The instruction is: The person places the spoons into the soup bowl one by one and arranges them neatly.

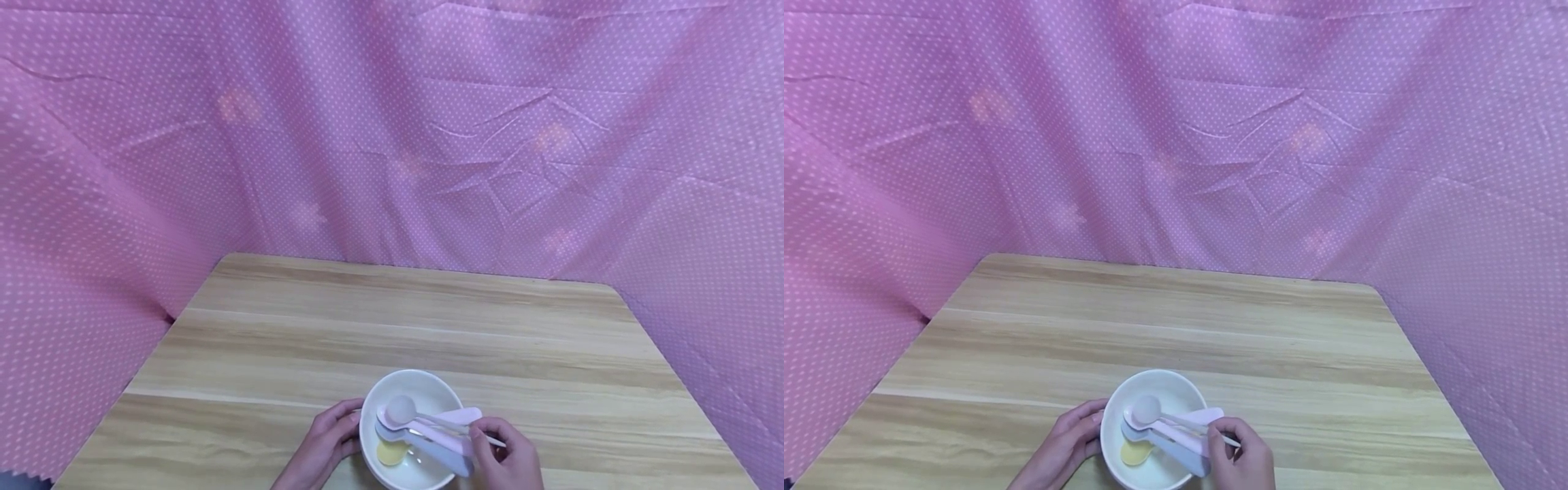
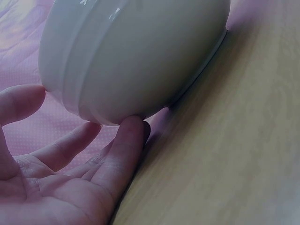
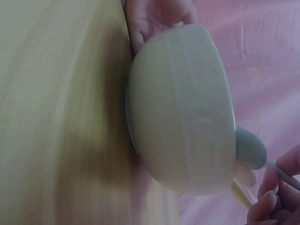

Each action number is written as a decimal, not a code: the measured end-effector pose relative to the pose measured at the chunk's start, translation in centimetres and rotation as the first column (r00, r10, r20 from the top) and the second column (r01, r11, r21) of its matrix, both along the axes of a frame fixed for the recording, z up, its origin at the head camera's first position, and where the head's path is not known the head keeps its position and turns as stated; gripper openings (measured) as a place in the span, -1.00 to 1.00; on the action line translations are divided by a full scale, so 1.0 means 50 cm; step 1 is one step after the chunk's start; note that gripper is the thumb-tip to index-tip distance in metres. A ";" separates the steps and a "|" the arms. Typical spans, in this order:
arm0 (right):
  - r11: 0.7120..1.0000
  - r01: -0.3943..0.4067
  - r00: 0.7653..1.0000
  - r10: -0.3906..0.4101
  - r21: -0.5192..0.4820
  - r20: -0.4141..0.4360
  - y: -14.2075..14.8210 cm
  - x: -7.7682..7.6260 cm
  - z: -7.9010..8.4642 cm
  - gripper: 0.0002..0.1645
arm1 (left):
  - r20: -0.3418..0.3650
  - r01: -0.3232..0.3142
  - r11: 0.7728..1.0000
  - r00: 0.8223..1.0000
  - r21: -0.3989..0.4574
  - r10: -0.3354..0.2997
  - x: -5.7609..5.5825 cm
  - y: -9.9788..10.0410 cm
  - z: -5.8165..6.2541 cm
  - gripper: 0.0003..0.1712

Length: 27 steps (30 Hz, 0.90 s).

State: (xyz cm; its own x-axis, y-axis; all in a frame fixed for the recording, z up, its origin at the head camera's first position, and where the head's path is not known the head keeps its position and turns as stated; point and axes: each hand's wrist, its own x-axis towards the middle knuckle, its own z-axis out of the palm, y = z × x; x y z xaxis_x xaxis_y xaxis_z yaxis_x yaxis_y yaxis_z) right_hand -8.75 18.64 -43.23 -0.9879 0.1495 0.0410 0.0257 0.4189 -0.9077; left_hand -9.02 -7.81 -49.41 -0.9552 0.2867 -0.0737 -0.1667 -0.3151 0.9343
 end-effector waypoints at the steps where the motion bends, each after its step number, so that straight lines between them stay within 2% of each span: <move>1: 1.000 -0.002 1.000 0.002 0.001 0.011 -0.001 0.000 -0.001 -0.95 | 0.000 0.000 1.000 1.000 0.001 0.000 0.000 0.000 0.000 -0.40; 10: 0.999 0.001 0.999 -0.003 0.045 0.043 -0.005 0.001 -0.008 -0.96 | -0.003 0.008 1.000 1.000 0.008 -0.008 0.000 0.001 0.002 -0.40; 15: 0.998 0.001 1.000 -0.002 0.065 0.025 -0.004 0.000 -0.010 -0.96 | -0.006 0.011 1.000 1.000 0.015 -0.011 0.000 0.001 0.003 -0.41; 27: 0.983 0.048 0.990 -0.024 0.175 -0.140 0.000 0.001 -0.019 -0.90 | 0.000 0.005 1.000 1.000 0.009 -0.005 0.001 0.001 0.005 -0.39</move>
State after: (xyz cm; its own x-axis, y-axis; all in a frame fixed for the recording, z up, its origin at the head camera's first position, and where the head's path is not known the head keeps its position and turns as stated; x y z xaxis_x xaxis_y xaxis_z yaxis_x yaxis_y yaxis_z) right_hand -8.68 18.64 -44.18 -0.9652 0.1631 0.2046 -0.0757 0.5746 -0.8149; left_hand -8.99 -7.74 -49.14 -0.9537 0.2922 -0.0713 -0.1684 -0.3224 0.9315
